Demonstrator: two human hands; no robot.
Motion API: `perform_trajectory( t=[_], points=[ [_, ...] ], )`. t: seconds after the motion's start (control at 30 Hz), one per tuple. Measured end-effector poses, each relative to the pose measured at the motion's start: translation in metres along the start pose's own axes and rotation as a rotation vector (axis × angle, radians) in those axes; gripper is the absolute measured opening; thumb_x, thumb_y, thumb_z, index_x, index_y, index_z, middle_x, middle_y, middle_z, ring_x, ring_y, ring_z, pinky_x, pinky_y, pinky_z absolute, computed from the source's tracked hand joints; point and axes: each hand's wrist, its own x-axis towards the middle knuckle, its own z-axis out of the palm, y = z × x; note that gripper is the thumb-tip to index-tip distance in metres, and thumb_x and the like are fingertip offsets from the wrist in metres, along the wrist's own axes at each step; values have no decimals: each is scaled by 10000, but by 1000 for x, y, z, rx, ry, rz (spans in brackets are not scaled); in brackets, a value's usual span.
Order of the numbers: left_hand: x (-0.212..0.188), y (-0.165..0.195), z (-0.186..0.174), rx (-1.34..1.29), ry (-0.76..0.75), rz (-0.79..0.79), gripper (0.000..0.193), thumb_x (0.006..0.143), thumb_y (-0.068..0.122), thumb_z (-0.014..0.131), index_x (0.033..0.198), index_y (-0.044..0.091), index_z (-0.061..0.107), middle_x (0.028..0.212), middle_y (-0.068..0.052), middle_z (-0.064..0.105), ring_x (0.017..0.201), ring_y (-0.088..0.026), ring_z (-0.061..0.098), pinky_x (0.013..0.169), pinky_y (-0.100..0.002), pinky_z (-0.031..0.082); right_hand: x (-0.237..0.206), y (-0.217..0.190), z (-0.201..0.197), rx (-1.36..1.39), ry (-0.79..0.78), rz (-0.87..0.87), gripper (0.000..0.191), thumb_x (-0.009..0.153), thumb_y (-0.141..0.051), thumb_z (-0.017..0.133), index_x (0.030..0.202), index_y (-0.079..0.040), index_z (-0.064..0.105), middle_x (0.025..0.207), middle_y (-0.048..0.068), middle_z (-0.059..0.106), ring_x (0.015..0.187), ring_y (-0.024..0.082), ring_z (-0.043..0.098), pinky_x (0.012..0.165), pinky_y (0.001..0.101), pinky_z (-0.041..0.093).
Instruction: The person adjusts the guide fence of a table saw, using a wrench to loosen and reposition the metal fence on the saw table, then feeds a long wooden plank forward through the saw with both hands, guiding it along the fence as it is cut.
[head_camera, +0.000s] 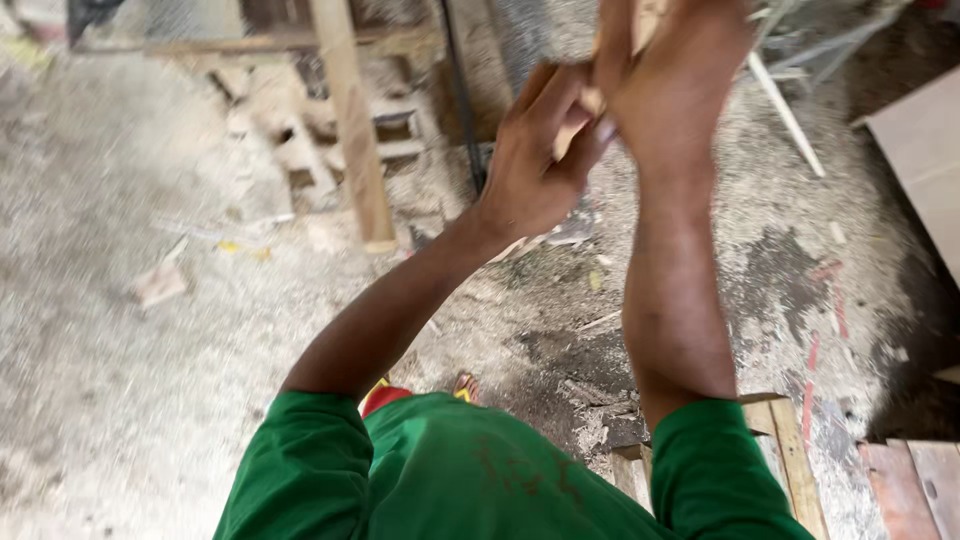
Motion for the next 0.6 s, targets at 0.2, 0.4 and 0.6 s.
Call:
perform_trajectory(
  t=[0.2,0.4,0.6],
  points=[
    [-138,-92,-126,257,-290,-535,436,877,279,827,1207,53,654,1132,-159,635,958,-276,716,811,-399,633,-129,-103,150,434,-570,323,218,1018,-116,715,1204,-4,691,1210,224,709,1036,288,733,839,390,630],
    [-244,-142,-259,373,-453,-852,399,878,321,802,1174,70,707,1153,-159,643,940,-279,709,870,-399,587,-211,-197,258,719,-1043,239,350,958,-134,726,1274,7,673,1247,234,701,1043,303,751,870,383,620],
    [-283,-175,-400,537,-298,-906,417,861,296,813,1174,54,680,1123,-163,645,977,-330,691,870,-433,561,-200,-310,349,869,-1093,284,335,962,-153,732,1256,0,679,1184,204,730,999,271,776,834,355,636]
  ],
)
